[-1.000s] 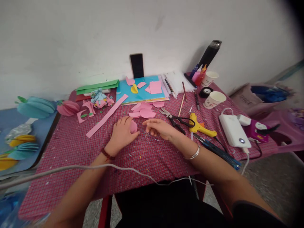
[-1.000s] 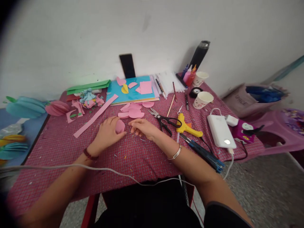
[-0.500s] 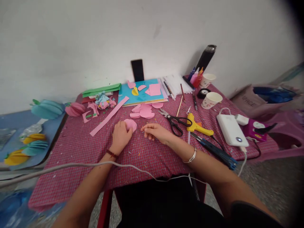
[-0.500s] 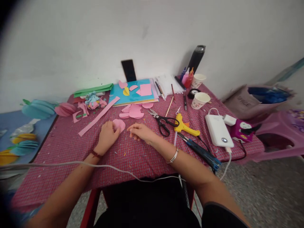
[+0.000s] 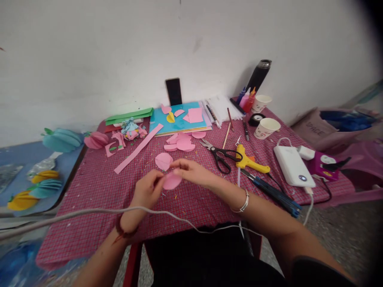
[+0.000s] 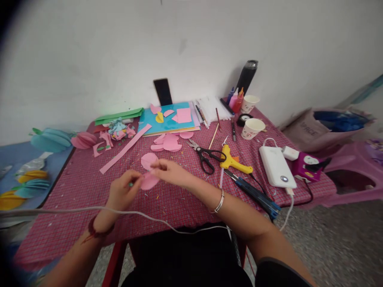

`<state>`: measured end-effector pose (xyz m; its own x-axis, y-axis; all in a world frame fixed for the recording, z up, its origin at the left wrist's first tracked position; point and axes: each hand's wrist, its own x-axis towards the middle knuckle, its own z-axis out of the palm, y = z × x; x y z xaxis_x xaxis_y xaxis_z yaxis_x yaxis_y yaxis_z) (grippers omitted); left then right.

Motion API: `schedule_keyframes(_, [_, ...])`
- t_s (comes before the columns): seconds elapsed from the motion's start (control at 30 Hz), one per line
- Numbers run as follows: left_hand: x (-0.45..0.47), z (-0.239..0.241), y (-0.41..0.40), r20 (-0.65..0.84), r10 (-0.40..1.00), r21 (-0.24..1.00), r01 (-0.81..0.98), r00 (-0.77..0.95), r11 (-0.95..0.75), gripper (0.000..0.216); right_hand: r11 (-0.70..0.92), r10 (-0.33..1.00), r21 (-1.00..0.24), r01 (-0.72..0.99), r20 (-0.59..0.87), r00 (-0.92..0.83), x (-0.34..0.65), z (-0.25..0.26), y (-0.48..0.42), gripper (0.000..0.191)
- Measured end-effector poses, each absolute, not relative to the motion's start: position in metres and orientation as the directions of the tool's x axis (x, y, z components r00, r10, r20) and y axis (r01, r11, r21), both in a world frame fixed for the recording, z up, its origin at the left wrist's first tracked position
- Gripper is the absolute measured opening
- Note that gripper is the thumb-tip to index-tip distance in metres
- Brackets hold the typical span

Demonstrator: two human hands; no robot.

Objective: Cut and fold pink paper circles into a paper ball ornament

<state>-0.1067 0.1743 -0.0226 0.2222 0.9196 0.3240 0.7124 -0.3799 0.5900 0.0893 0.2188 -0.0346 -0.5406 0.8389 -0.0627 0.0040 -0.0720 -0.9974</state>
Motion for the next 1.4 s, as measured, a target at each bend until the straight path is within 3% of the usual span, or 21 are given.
schedule_keyframes(0.07, [-0.106,-0.023,0.162,0.279,0.912,0.604,0.683,0.301,-0.411,0.013,-0.048,0.819,-0.995,0.089,-0.090,-0.566,0.092,-0.039,0.214,0.002])
schedule_keyframes(0.2, [-0.127,-0.025,0.177,0.194,0.914,0.624,0.674,0.357,-0.395,0.010,-0.064,0.876,-0.987,0.144,-0.125,-0.465,0.104,-0.045,0.228,0.015])
schedule_keyframes(0.27, [-0.141,-0.027,0.205,0.199,0.911,0.507,0.758,0.361,-0.411,0.012,-0.092,0.916,-0.986,0.142,-0.139,-0.375,0.110,-0.043,0.251,0.014])
schedule_keyframes(0.37, [-0.148,-0.034,0.251,0.164,0.840,0.245,0.804,0.517,-0.542,0.023,-0.161,0.945,-0.977,0.142,-0.194,-0.263,0.115,-0.037,0.288,0.025])
schedule_keyframes(0.47, [-0.141,-0.043,0.281,0.045,0.769,0.141,0.758,0.638,-0.637,0.039,-0.237,0.912,-0.955,0.178,-0.281,-0.298,0.114,-0.033,0.301,0.027])
schedule_keyframes(0.6, [-0.133,-0.053,0.296,0.014,0.767,0.298,0.730,0.641,-0.615,0.036,-0.267,0.855,-0.934,0.235,-0.343,-0.388,0.112,-0.036,0.280,0.011])
schedule_keyframes(0.67, [-0.134,-0.054,0.301,0.040,0.788,0.386,0.718,0.615,-0.580,0.028,-0.242,0.853,-0.939,0.245,-0.326,-0.408,0.111,-0.039,0.268,0.011])
schedule_keyframes(0.77, [-0.138,-0.053,0.307,0.092,0.829,0.456,0.717,0.551,-0.527,0.020,-0.169,0.873,-0.958,0.231,-0.254,-0.417,0.107,-0.044,0.258,0.014])
schedule_keyframes(0.93, [-0.135,-0.042,0.292,0.160,0.911,0.613,0.685,0.380,-0.394,0.026,-0.035,0.935,-0.988,0.149,-0.085,-0.345,0.095,-0.042,0.253,0.012])
schedule_keyframes(1.03, [-0.124,-0.030,0.263,0.097,0.921,0.777,0.550,0.376,-0.306,0.031,-0.045,0.924,-0.998,0.036,-0.055,-0.377,0.090,-0.036,0.245,0.014])
schedule_keyframes(1.13, [-0.111,-0.016,0.231,-0.047,0.926,0.963,0.262,0.375,-0.058,0.040,-0.117,0.870,-0.991,-0.068,-0.069,-0.489,0.088,-0.029,0.233,0.015])
schedule_keyframes(1.27, [-0.102,-0.003,0.203,-0.068,0.942,0.997,0.052,0.328,0.054,0.037,-0.201,0.882,-0.967,-0.159,-0.107,-0.460,0.087,-0.025,0.220,0.032])
schedule_keyframes(1.4, [-0.111,0.000,0.201,0.033,0.973,0.998,-0.058,0.227,-0.020,0.033,-0.249,0.907,-0.945,-0.212,-0.151,-0.392,0.090,-0.026,0.217,0.035])
